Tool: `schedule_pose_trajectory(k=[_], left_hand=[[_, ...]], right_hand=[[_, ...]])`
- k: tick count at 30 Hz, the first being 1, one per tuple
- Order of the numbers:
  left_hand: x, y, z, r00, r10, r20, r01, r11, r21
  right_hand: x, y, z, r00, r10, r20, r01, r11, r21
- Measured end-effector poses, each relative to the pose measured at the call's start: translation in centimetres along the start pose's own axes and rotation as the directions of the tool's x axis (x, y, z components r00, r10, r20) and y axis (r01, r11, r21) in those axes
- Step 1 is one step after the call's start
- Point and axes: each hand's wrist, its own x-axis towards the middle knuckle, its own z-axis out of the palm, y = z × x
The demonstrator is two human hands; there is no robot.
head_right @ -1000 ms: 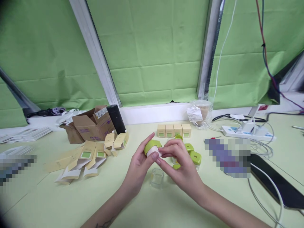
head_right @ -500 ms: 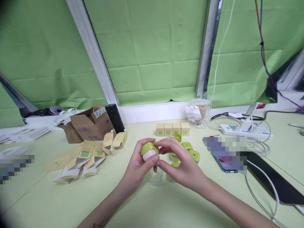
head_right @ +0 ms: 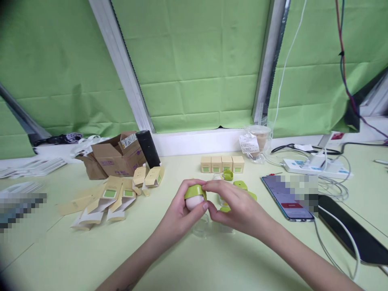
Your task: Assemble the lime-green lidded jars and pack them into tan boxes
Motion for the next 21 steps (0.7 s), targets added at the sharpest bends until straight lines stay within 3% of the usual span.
schedule_pose_trajectory(k=[3,7,10,15,18,21], left_hand=[[-0.3,0.1,0.0,0.999,0.01,0.033,-0.015,0.991,0.136],[-0.9,0.7,0.2,0.999,0.011,0.044,-0.022,0.965,0.263],[-1.1,0.8,0.5,0.999,-0.025,0.037,0.016,0.973,0.231],[-1.0,0.5,0.9,0.998,-0.068,0.012,0.066,0.988,0.136],[-0.9,0.5,0.9,0.998,-0.07,-0.001,0.07,0.992,0.108],[-0.8,0.7,0.7,1.0,-0.027,-0.012,0.028,0.99,0.136]], right_hand=[[-0.6,0.3,-0.3,0.999,-0.019,0.044,0.024,0.994,-0.111],[-1.1,0.2,-0.1,1.0,0.012,0.025,-0.009,0.993,-0.12],[-0.9,-0.2,0.1,1.0,-0.002,-0.03,-0.001,0.996,-0.092],[-0.5,-0.7,0.4,0.985,-0.13,-0.112,0.115,0.984,-0.137],[-0.5,-0.7,0.5,0.979,-0.178,-0.102,0.158,0.971,-0.179],[-0.6,-0.6,0.2,0.989,-0.139,-0.053,0.128,0.977,-0.169]])
